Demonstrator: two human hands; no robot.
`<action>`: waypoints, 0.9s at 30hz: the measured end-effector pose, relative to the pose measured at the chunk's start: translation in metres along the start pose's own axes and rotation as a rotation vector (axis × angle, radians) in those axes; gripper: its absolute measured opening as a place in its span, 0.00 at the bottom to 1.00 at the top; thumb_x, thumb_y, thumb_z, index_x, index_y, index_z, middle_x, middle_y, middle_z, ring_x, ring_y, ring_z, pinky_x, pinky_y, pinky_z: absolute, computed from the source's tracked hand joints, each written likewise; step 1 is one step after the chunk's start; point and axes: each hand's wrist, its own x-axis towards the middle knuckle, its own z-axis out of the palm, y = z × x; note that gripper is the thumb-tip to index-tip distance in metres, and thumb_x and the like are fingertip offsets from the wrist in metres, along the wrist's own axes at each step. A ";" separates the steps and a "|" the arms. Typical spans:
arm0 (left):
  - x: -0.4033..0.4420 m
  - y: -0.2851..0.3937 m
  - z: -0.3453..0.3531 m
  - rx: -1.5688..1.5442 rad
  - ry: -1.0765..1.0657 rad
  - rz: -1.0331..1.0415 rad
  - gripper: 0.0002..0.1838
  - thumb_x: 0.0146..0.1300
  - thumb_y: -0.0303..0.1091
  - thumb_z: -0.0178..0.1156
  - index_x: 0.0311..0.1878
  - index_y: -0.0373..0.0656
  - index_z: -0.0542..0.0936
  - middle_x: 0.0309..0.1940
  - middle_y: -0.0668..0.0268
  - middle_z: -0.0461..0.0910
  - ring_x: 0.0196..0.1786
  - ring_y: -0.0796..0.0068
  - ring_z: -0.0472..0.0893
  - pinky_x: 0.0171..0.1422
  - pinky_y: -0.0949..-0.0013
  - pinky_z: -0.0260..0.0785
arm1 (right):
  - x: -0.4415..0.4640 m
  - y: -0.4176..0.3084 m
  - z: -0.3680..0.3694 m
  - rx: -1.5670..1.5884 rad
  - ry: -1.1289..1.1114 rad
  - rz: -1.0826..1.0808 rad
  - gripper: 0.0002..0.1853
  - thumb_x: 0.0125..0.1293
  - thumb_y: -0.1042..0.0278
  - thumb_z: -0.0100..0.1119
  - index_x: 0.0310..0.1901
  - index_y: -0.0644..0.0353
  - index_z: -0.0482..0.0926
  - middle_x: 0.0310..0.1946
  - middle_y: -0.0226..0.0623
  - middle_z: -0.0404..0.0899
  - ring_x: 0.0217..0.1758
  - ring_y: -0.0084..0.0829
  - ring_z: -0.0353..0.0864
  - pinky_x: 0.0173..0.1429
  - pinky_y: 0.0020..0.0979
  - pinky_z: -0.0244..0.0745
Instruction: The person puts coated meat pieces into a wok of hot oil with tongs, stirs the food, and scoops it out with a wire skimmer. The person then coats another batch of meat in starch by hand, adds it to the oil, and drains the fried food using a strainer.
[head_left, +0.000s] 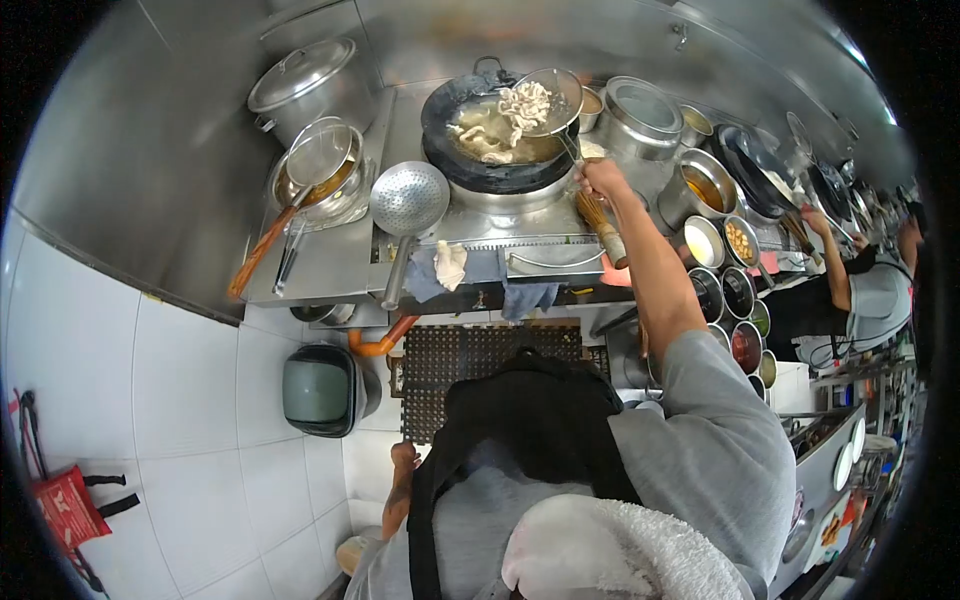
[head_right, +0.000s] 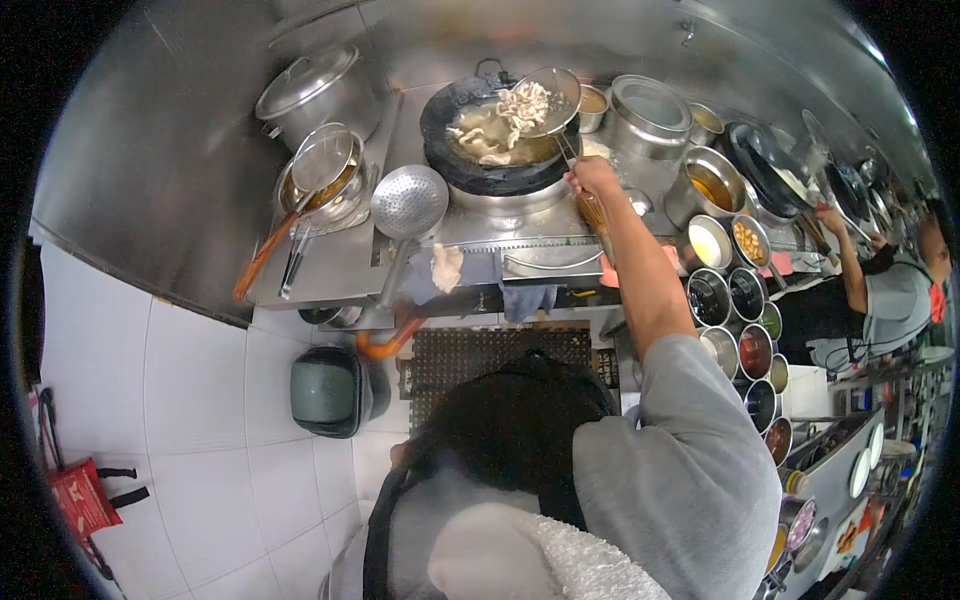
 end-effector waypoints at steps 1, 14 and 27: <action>-0.007 0.010 -0.003 -0.039 0.012 -0.043 0.10 0.59 0.35 0.50 0.33 0.36 0.74 0.23 0.57 0.75 0.25 0.59 0.79 0.24 0.60 0.70 | -0.010 -0.012 0.001 -0.058 0.038 -0.033 0.08 0.63 0.71 0.46 0.30 0.64 0.73 0.17 0.31 0.72 0.11 0.18 0.63 0.10 0.23 0.51; 0.018 0.014 -0.017 0.929 -0.152 0.473 0.13 0.52 0.43 0.62 0.27 0.43 0.75 0.20 0.64 0.74 0.22 0.67 0.76 0.24 0.64 0.66 | -0.015 -0.012 -0.054 0.061 0.165 -0.064 0.07 0.63 0.73 0.43 0.35 0.66 0.71 0.20 0.37 0.75 0.13 0.21 0.67 0.12 0.24 0.56; 0.042 0.023 -0.001 0.895 -0.078 0.484 0.09 0.53 0.37 0.62 0.28 0.42 0.75 0.22 0.66 0.76 0.26 0.71 0.76 0.22 0.65 0.64 | -0.038 -0.003 -0.085 0.104 0.176 -0.088 0.13 0.68 0.68 0.46 0.48 0.68 0.71 0.21 0.36 0.73 0.12 0.17 0.62 0.13 0.25 0.59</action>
